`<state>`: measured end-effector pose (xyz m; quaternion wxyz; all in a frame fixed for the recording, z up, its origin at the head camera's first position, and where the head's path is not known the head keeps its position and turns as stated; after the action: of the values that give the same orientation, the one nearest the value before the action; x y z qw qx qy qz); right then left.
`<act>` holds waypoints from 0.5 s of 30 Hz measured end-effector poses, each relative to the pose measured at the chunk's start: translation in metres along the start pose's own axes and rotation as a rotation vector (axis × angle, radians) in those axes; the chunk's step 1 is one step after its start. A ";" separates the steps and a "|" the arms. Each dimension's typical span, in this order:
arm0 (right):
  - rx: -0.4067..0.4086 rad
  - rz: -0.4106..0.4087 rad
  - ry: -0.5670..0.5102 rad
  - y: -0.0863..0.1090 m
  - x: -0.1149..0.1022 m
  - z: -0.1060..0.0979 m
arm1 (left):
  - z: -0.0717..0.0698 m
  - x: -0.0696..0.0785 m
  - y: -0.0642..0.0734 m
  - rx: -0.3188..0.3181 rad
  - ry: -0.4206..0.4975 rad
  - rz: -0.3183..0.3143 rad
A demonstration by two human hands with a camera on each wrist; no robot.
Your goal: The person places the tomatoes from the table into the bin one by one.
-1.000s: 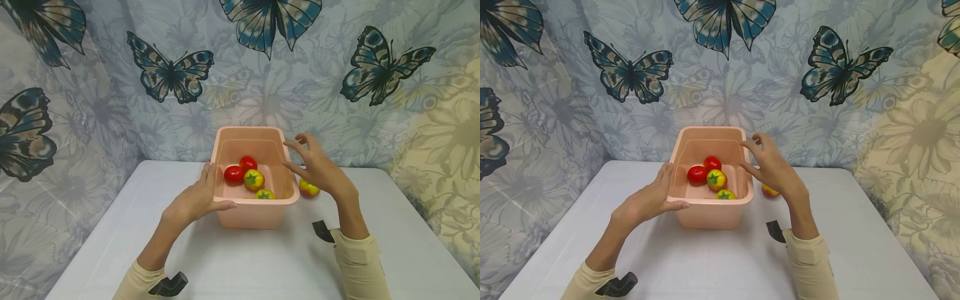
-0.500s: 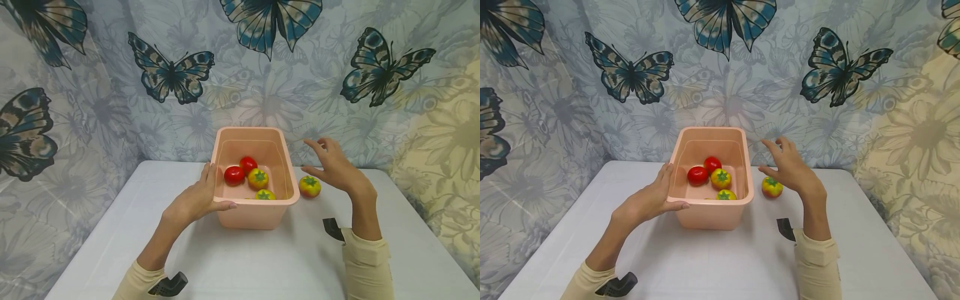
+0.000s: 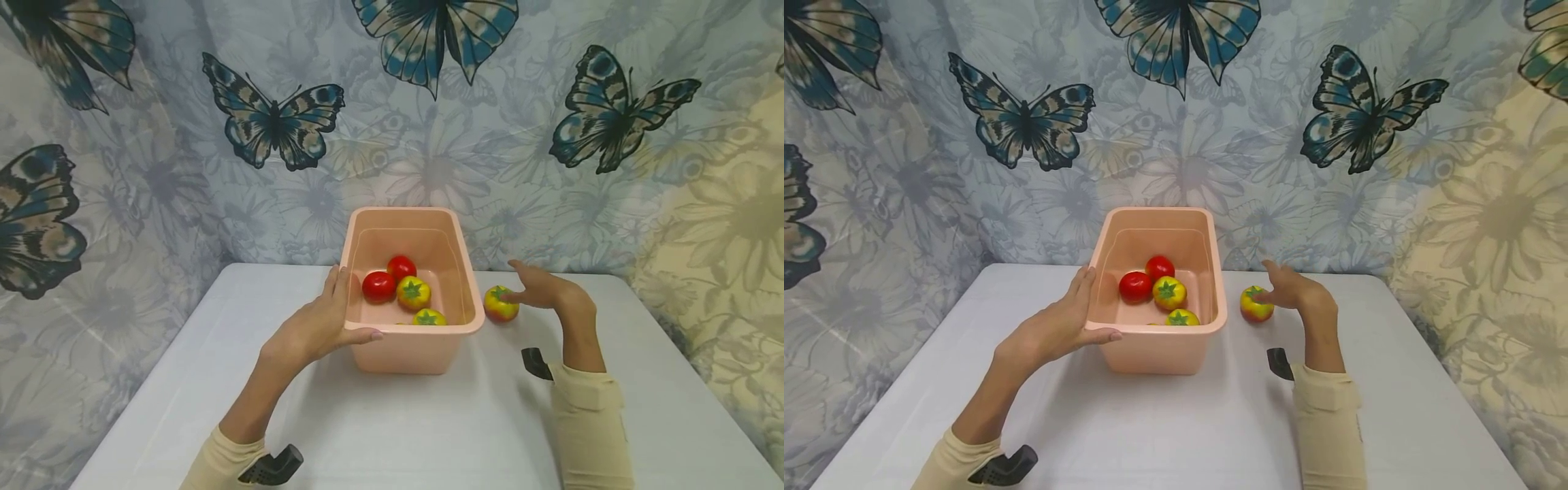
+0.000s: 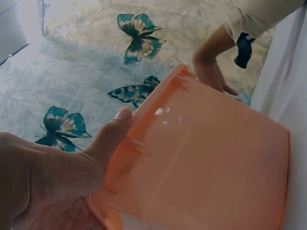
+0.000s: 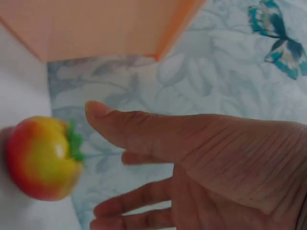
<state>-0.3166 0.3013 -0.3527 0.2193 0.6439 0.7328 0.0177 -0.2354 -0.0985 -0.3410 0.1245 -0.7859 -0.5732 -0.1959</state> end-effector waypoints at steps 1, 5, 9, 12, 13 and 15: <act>-0.034 0.025 -0.005 -0.003 0.002 0.003 | 0.000 0.000 0.000 -0.001 0.000 -0.002; -0.134 0.140 -0.031 -0.013 0.010 0.015 | 0.000 -0.002 -0.001 0.003 -0.004 -0.002; -0.164 0.187 -0.031 -0.022 0.013 0.024 | 0.000 -0.002 -0.002 0.006 -0.011 0.004; -0.159 0.201 -0.017 -0.027 0.012 0.027 | 0.000 -0.003 -0.002 0.003 -0.012 0.002; -0.156 0.207 -0.015 -0.028 0.012 0.028 | 0.000 -0.003 -0.002 0.001 -0.011 0.000; -0.152 0.216 -0.015 -0.029 0.012 0.030 | 0.001 -0.002 -0.002 -0.002 -0.012 -0.004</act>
<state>-0.3346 0.3004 -0.3925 0.2698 0.7008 0.6539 0.0918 -0.2374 -0.0998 -0.3426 0.1200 -0.7860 -0.5752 -0.1921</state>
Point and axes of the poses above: each hand's wrist, its own y-axis away from the middle knuckle, its own z-axis out of the palm, x = y × z, the point moved 2 cm from there along -y, towards the middle knuckle, and after that the axes turned 1 degree about x, right-handed, at the moved point
